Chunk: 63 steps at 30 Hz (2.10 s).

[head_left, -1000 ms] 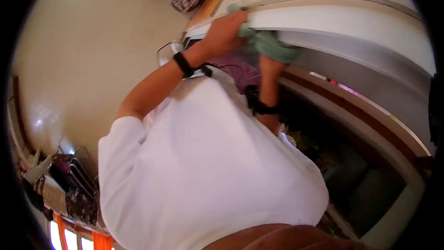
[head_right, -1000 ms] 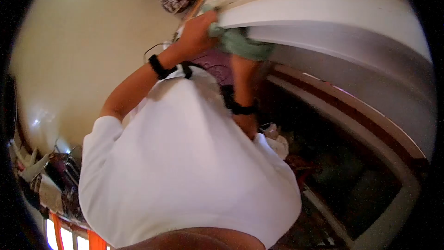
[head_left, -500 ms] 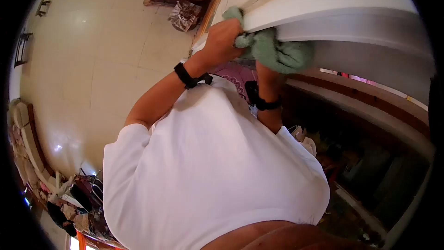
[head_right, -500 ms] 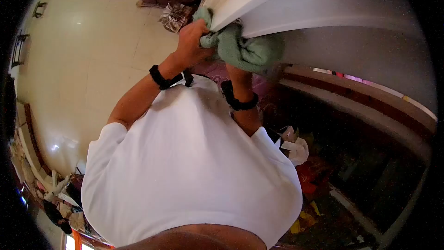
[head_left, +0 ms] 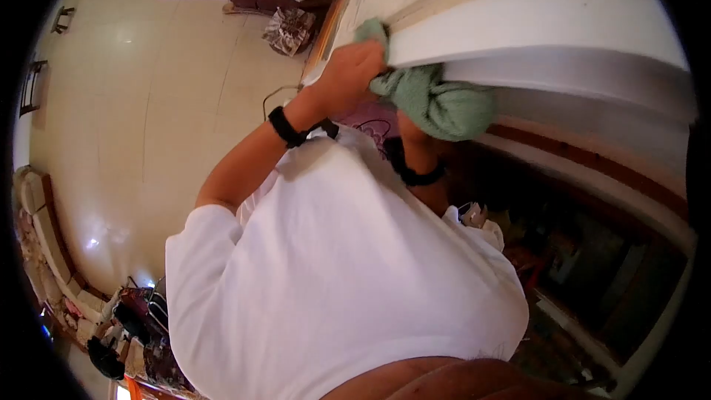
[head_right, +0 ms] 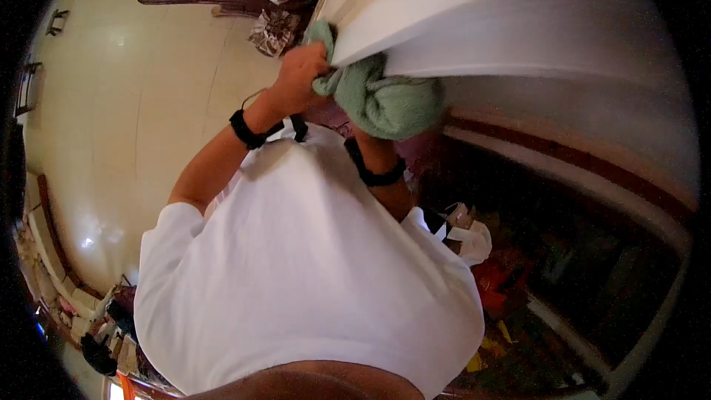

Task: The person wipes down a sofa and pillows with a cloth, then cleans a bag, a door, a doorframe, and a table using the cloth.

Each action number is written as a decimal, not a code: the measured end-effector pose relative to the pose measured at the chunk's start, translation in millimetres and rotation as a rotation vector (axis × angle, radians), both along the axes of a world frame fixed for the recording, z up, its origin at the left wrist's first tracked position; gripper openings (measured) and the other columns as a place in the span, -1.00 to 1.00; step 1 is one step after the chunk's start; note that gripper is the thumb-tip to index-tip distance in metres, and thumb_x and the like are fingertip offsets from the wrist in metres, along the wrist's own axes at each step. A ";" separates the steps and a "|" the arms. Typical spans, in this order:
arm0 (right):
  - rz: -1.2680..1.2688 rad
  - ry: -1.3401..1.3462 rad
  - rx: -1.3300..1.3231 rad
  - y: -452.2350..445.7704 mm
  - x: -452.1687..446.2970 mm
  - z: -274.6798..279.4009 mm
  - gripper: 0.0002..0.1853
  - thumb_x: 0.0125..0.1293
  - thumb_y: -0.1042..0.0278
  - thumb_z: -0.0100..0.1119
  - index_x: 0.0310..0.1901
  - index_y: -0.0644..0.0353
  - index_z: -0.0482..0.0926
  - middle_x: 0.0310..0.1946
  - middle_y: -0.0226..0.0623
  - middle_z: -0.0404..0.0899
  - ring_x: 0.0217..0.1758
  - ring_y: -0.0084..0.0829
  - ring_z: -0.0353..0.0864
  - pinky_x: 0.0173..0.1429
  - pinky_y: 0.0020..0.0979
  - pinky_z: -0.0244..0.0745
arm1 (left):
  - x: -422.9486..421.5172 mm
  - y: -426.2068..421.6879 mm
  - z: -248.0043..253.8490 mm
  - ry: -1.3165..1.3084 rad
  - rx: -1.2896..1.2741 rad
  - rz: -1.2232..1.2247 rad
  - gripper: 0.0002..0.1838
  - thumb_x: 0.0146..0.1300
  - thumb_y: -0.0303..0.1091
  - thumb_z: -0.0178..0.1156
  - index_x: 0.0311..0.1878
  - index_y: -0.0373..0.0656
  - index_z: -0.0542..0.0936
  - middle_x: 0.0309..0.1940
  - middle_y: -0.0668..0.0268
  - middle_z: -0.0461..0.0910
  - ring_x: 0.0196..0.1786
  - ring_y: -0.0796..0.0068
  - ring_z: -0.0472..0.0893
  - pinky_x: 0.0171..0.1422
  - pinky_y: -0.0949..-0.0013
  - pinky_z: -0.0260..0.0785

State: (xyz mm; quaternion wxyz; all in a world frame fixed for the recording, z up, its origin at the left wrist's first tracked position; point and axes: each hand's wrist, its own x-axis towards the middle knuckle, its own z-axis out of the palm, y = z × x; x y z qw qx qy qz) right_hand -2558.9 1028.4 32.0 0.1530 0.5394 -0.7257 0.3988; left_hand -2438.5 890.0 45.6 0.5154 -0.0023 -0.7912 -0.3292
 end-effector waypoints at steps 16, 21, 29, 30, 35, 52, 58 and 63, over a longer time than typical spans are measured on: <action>-0.396 1.018 0.542 24.9 -47.0 94.4 -0.39 0.43 0.13 0.05 0.42 0.16 0.19 0.41 -0.16 0.22 0.47 -0.19 0.19 0.54 -0.16 0.08 | -18.0 4.9 129.9 0.453 -0.116 0.207 -0.68 -0.20 -0.40 0.31 -0.29 -0.13 0.50 -0.32 0.25 0.47 -0.32 0.23 0.50 -0.32 0.27 0.38; -0.361 0.610 0.543 9.8 -8.0 101.4 -0.42 0.40 0.16 0.10 0.37 0.22 0.27 0.37 -0.14 0.29 0.42 -0.16 0.26 0.51 -0.13 0.10 | -18.0 7.5 112.9 0.321 -0.047 0.138 -0.70 -0.23 -0.43 0.28 -0.32 -0.13 0.50 -0.40 0.27 0.39 -0.39 0.21 0.41 -0.37 0.25 0.24; -0.034 0.152 0.143 0.6 4.9 38.8 -0.43 0.26 0.33 0.30 0.27 0.31 0.39 0.26 -0.13 0.44 0.30 -0.21 0.41 0.43 -0.20 0.20 | 1.4 15.1 47.1 0.063 0.074 0.155 -0.72 -0.27 -0.48 0.25 -0.38 -0.17 0.47 -0.46 0.19 0.35 -0.37 0.11 0.43 -0.33 0.19 0.25; -0.018 0.038 0.099 -1.9 9.1 36.3 -0.44 0.26 0.33 0.30 0.26 0.32 0.40 0.25 -0.13 0.46 0.28 -0.22 0.43 0.42 -0.21 0.22 | 2.8 16.9 37.6 0.013 0.112 0.167 -0.72 -0.27 -0.49 0.25 -0.38 -0.18 0.46 -0.46 0.17 0.35 -0.36 0.10 0.43 -0.33 0.18 0.26; -0.056 0.256 0.104 -11.2 17.3 13.9 -0.58 0.22 0.39 0.33 0.09 0.37 0.53 0.03 -0.15 0.61 0.06 -0.32 0.58 0.26 -0.32 0.38 | 8.1 23.0 -11.7 -0.045 0.128 0.197 -0.72 -0.26 -0.53 0.22 -0.35 -0.18 0.47 -0.42 0.18 0.38 -0.31 0.09 0.46 -0.29 0.16 0.31; -0.120 -0.067 0.244 -6.4 14.2 -93.1 -0.45 0.02 0.15 0.43 0.01 0.30 0.55 -0.02 0.03 0.59 0.07 0.06 0.56 0.12 -0.09 0.44 | 42.0 27.2 -129.8 -0.674 0.245 0.270 -0.62 -0.09 -0.24 0.41 -0.20 -0.10 0.52 -0.24 0.22 0.55 -0.17 0.10 0.59 -0.16 0.16 0.48; -0.202 -0.240 0.390 -14.5 16.7 -164.2 -0.50 0.08 0.07 0.35 -0.02 0.25 0.60 -0.06 0.04 0.61 0.05 0.12 0.55 0.10 -0.04 0.44 | 53.7 36.1 -209.3 -1.049 0.335 0.429 -0.58 0.15 0.06 0.23 -0.17 -0.12 0.63 -0.26 0.16 0.63 -0.19 0.07 0.64 -0.15 0.09 0.50; -0.076 -0.286 0.456 -4.4 9.9 -160.9 -0.45 0.12 0.06 0.32 0.05 0.28 0.54 0.03 0.09 0.55 0.08 0.13 0.52 0.13 -0.02 0.41 | 67.1 36.8 -223.3 -1.294 0.476 0.433 -0.49 0.27 0.11 0.05 -0.35 -0.20 0.68 -0.39 0.03 0.67 -0.31 0.00 0.66 -0.18 0.04 0.49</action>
